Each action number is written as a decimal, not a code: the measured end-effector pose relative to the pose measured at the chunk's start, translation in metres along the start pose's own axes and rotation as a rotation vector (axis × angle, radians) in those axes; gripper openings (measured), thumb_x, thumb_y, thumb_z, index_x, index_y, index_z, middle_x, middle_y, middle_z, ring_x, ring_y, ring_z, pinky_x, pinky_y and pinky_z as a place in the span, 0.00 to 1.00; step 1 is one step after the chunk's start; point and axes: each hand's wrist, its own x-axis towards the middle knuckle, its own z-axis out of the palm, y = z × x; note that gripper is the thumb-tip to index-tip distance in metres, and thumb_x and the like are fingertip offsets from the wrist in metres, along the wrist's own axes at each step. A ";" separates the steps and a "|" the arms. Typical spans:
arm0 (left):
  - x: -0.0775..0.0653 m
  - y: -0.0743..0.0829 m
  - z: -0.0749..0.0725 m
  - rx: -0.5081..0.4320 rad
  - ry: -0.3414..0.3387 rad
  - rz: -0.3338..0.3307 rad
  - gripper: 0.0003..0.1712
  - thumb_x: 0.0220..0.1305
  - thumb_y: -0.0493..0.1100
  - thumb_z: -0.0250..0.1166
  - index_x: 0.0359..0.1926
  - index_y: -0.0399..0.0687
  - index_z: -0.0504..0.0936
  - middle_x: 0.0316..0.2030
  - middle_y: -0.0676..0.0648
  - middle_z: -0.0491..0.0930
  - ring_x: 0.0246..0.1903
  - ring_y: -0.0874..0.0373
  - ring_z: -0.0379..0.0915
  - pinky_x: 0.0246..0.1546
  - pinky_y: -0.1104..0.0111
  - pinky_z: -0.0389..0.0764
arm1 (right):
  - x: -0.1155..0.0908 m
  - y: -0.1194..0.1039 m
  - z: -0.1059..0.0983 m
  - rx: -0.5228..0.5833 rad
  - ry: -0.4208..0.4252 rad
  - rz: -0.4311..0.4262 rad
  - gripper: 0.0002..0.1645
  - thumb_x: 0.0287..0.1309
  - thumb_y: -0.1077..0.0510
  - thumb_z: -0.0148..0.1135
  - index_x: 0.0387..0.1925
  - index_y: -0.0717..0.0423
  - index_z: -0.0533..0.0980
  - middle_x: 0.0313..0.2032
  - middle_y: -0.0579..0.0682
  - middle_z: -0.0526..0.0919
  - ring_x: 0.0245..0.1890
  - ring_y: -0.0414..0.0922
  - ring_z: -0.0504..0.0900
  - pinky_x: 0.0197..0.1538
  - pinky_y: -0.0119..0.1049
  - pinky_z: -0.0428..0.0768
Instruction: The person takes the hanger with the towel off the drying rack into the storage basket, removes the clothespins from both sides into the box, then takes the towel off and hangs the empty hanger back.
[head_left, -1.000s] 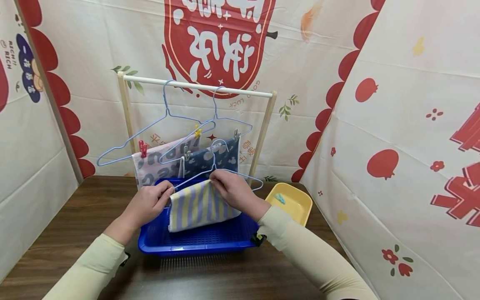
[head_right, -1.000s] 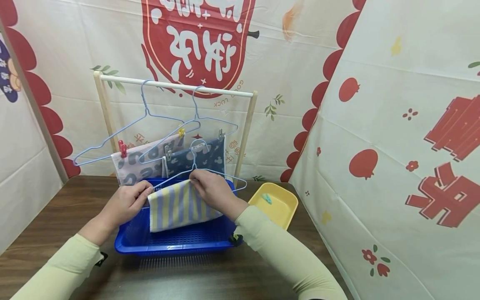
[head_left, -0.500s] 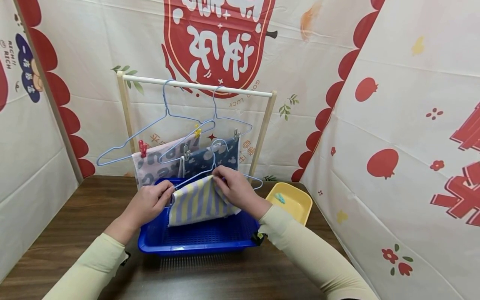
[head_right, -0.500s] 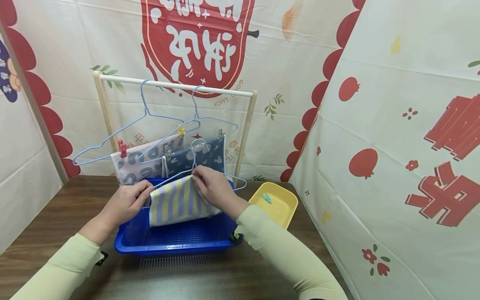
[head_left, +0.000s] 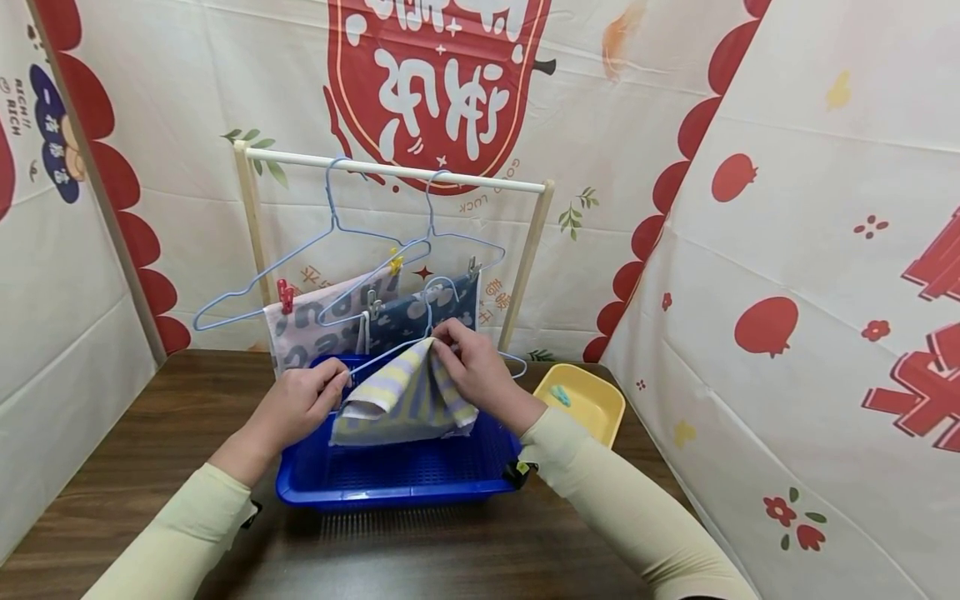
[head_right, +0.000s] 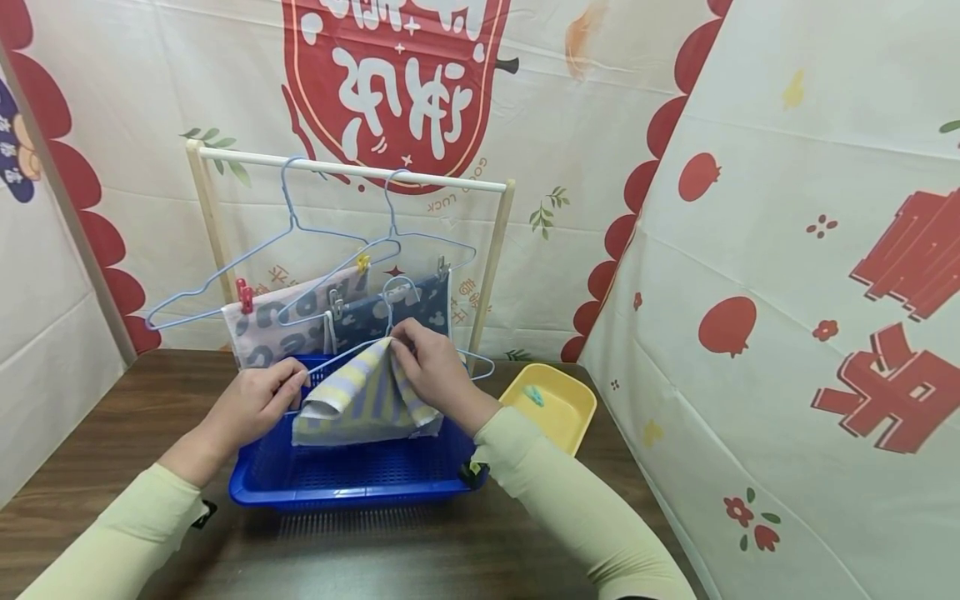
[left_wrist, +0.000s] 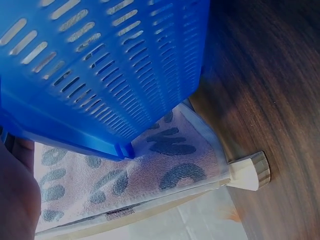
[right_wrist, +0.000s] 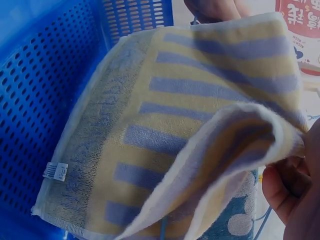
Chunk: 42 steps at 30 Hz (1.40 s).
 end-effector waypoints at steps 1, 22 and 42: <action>0.000 0.000 0.000 -0.003 -0.002 -0.003 0.07 0.76 0.32 0.65 0.40 0.48 0.82 0.25 0.63 0.76 0.23 0.71 0.70 0.24 0.69 0.77 | 0.000 0.000 0.000 0.005 0.005 0.001 0.02 0.81 0.62 0.63 0.49 0.55 0.81 0.37 0.48 0.86 0.30 0.42 0.79 0.37 0.38 0.80; 0.001 0.003 -0.001 0.006 -0.001 -0.005 0.07 0.76 0.33 0.67 0.40 0.49 0.82 0.25 0.62 0.75 0.22 0.70 0.69 0.24 0.69 0.77 | -0.001 -0.008 -0.003 0.084 0.062 0.031 0.04 0.84 0.62 0.57 0.52 0.55 0.77 0.41 0.51 0.85 0.29 0.43 0.79 0.35 0.37 0.79; 0.001 0.001 0.000 0.019 0.026 0.021 0.10 0.73 0.30 0.67 0.40 0.51 0.81 0.24 0.61 0.74 0.23 0.71 0.69 0.23 0.69 0.77 | 0.002 -0.014 -0.005 0.135 0.155 0.025 0.03 0.85 0.64 0.53 0.51 0.60 0.73 0.32 0.52 0.79 0.28 0.45 0.74 0.35 0.37 0.74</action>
